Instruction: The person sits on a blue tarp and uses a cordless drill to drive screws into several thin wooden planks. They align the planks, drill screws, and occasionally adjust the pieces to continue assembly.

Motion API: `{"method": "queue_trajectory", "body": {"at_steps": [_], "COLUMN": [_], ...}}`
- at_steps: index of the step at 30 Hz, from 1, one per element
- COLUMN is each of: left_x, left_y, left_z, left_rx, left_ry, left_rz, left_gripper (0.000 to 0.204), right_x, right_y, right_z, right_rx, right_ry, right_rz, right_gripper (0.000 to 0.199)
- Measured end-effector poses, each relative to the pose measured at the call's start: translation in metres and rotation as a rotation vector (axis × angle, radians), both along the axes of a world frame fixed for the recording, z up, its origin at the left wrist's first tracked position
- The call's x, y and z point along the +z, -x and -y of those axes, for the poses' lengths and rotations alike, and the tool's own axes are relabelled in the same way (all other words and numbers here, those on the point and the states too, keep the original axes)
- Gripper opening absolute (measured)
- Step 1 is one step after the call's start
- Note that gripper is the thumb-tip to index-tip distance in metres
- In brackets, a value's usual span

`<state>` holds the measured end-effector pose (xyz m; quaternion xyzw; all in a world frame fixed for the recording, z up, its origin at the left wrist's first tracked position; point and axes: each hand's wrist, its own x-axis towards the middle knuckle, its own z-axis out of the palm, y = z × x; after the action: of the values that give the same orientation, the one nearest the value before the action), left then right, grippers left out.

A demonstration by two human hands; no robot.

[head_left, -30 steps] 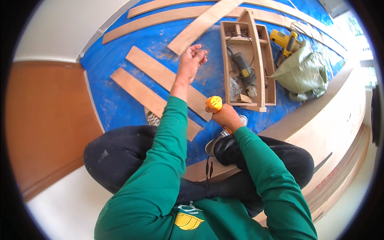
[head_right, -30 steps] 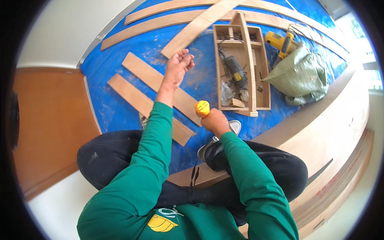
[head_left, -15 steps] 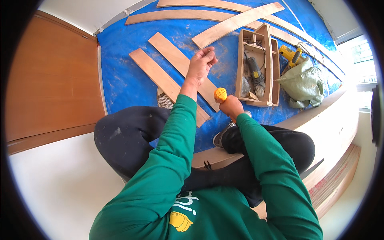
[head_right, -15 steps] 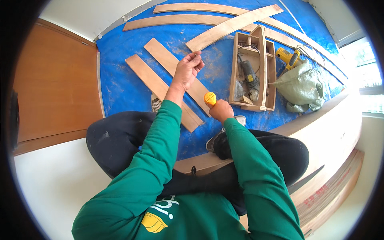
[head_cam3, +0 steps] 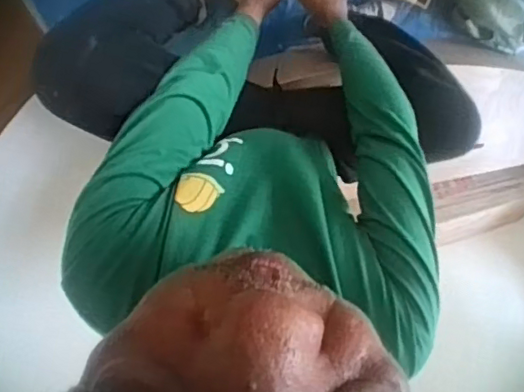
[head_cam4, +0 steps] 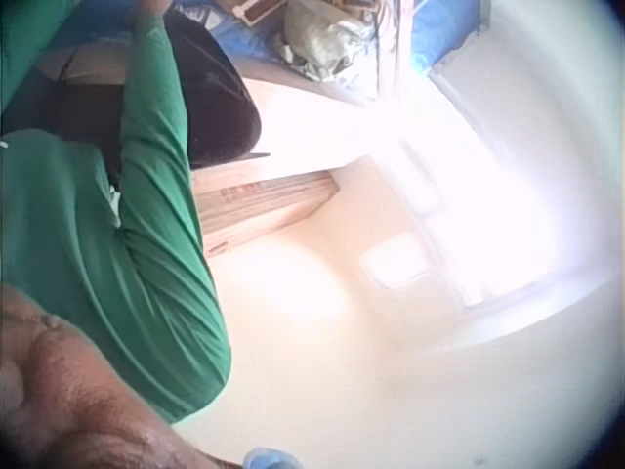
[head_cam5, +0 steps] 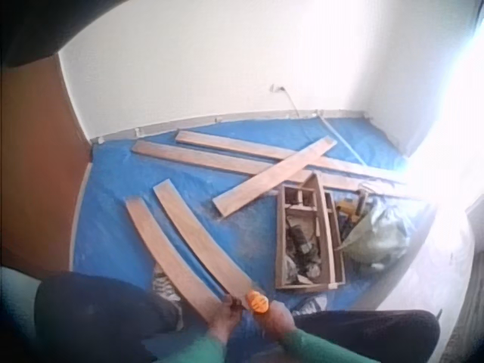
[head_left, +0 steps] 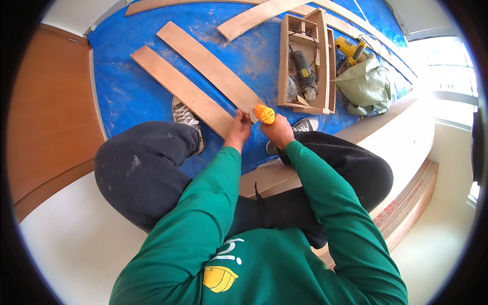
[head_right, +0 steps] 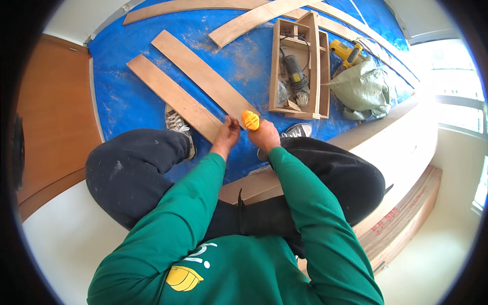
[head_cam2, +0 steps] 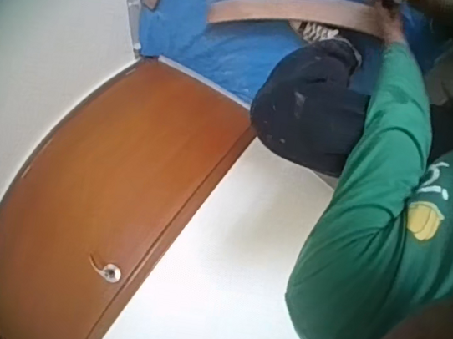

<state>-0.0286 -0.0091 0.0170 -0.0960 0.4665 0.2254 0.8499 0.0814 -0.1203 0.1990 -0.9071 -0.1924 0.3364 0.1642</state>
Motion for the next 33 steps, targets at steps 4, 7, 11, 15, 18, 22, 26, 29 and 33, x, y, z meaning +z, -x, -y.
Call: {"method": "queue_trajectory", "body": {"at_steps": [4, 7, 11, 15, 18, 22, 26, 29, 33], "left_x": [-0.014, -0.011, -0.004, 0.002, 0.006, 0.009, 0.012, 0.021, 0.037], "left_y": [0.009, 0.006, -0.006, -0.016, -0.017, -0.022, -0.023, -0.024, -0.031], "left_z": [0.034, 0.033, 0.031, 0.033, 0.028, 0.017, 0.014, 0.019, 0.014], "left_rx": [-0.107, 0.002, 0.053, 0.086, 0.11, 0.092, 0.052, -0.065, -0.431], "left_ry": [0.073, 0.185, 0.174, 0.341, 0.367, 0.39, 0.372, 0.299, -0.117], "left_rz": [0.035, 0.02, 0.216, 0.18, 0.222, 0.166, 0.148, 0.09, -0.036], "left_gripper": [0.013, 0.013, 0.009, 0.01, 0.015, 0.016, 0.016, 0.018, 0.023], "right_x": [0.011, 0.018, 0.048, 0.089, 0.097, 0.08, 0.066, 0.066, 0.073], "right_y": [0.003, -0.008, -0.031, -0.042, -0.035, -0.023, -0.017, -0.017, -0.021], "right_z": [-0.002, -0.005, -0.002, 0.004, 0.004, 0.003, 0.004, 0.004, -0.001], "right_rx": [0.061, 0.095, -0.023, -0.122, -0.151, -0.205, -0.184, -0.194, -0.187], "right_ry": [-0.006, -0.001, -0.2, -0.143, -0.115, -0.097, -0.081, -0.081, -0.111], "right_rz": [0.019, -0.001, -0.262, -0.456, -0.462, -0.486, -0.475, -0.449, -0.427], "right_gripper": [0.031, 0.03, 0.032, 0.032, 0.03, 0.033, 0.033, 0.033, 0.033]}}
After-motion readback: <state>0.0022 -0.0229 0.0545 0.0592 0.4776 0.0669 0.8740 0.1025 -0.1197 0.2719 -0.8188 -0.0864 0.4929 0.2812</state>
